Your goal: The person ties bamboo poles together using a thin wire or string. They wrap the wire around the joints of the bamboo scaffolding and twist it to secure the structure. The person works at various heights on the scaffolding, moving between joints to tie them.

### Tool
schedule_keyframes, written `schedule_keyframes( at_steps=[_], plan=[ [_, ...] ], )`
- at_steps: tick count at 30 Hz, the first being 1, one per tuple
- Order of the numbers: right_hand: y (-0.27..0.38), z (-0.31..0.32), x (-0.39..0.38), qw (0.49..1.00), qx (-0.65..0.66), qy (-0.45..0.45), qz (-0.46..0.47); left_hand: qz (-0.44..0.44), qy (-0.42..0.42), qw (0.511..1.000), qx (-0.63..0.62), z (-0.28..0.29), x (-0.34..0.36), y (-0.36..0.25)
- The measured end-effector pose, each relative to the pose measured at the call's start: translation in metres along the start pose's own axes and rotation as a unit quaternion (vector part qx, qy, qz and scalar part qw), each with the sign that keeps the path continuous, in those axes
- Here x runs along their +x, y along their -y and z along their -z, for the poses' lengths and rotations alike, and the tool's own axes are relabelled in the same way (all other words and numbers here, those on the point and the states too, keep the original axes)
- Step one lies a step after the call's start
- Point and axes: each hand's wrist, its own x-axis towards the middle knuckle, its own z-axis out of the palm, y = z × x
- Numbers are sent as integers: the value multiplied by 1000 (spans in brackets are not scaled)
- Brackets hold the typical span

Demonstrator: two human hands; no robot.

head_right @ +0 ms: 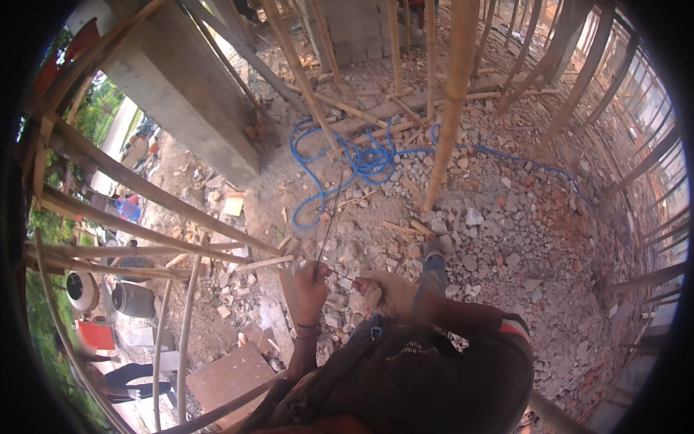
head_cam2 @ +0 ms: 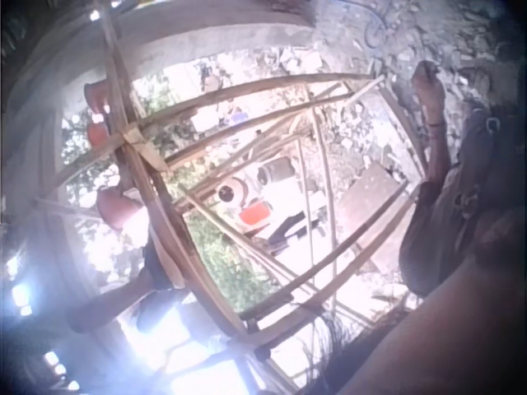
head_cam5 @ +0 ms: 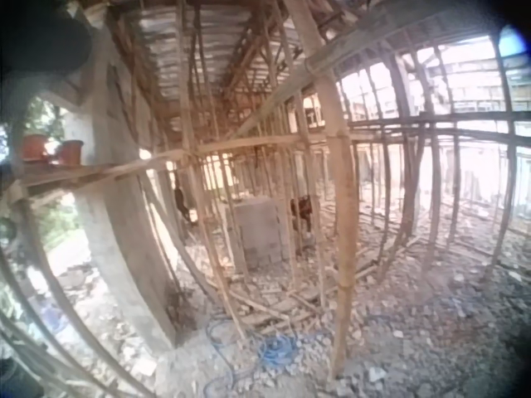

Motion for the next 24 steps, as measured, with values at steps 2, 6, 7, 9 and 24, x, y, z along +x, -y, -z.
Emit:
schedule_keyframes(
  at_steps=[2, 6, 7, 9, 24],
  plan=[
    [-8, -8, 1, 999, 46, -22, 2, -6, 17, 1000, 20, 6, 0, 8],
    [10, -53, -24, 996, -27, -52, 61, 69, 47, 994, -71, 16, -7, 32],
    [20, -61, -28, 958, -228, -83, 152, 94, 50, 988, -111, 18, -9, 38],
    [35, -65, -35, 737, -581, -151, 311, 138, 73, 968, -196, 16, -4, 40],
    [41, -47, -1, 654, -668, -25, 354, 145, 0, 977, -158, 8, -12, 29]
  ],
)
